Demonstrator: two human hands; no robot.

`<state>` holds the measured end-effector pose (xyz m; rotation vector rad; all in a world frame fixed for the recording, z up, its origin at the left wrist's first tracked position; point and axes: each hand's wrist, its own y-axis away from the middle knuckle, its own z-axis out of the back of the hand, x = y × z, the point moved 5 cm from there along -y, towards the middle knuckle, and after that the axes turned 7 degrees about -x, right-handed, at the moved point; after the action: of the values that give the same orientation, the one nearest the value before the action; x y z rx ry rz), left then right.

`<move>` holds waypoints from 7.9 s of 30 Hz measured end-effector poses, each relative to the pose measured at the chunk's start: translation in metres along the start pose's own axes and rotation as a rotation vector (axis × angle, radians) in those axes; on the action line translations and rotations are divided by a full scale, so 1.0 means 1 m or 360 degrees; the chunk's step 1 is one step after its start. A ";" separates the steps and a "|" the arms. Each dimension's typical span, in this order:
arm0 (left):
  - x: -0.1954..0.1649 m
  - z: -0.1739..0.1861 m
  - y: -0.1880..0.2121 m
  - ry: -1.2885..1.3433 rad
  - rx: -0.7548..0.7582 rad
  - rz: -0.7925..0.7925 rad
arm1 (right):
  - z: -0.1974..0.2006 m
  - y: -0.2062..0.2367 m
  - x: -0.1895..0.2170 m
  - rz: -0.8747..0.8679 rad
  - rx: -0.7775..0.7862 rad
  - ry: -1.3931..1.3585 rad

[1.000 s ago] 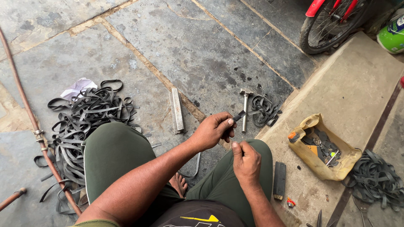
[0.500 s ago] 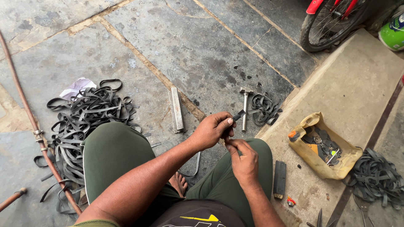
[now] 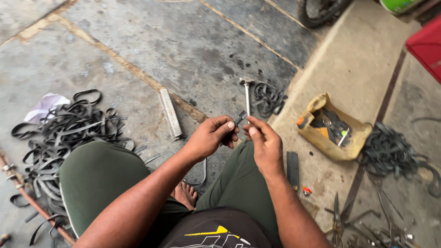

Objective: The person sits on the floor and works on rubber belts. They use a lighter to heat a small rubber piece, then use scissors to cut and a hammer to flatten a rubber strip. The person repeatedly handles, stretches, and inspects the rubber strips.

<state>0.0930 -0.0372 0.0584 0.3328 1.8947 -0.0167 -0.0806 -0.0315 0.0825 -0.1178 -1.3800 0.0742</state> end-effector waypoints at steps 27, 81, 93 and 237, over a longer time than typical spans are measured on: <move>-0.055 -0.023 0.032 -0.0158 0.0151 0.0015 | -0.006 0.005 0.009 -0.0141 0.0545 -0.1194; -0.127 -0.011 0.070 -0.0934 0.0150 -0.0533 | 0.003 0.015 0.101 0.0288 0.0597 -0.0636; -0.099 0.004 0.050 -0.0590 0.0203 0.0108 | 0.004 0.003 0.086 0.0093 0.0556 0.0294; 0.080 -0.084 -0.027 -0.0439 0.0236 0.0540 | 0.247 0.102 -0.070 -0.0609 -0.0505 -0.0450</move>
<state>-0.0150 -0.0307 0.0095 0.7132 1.5489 0.0238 -0.3341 0.0714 0.0470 -0.1081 -1.6675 -0.4647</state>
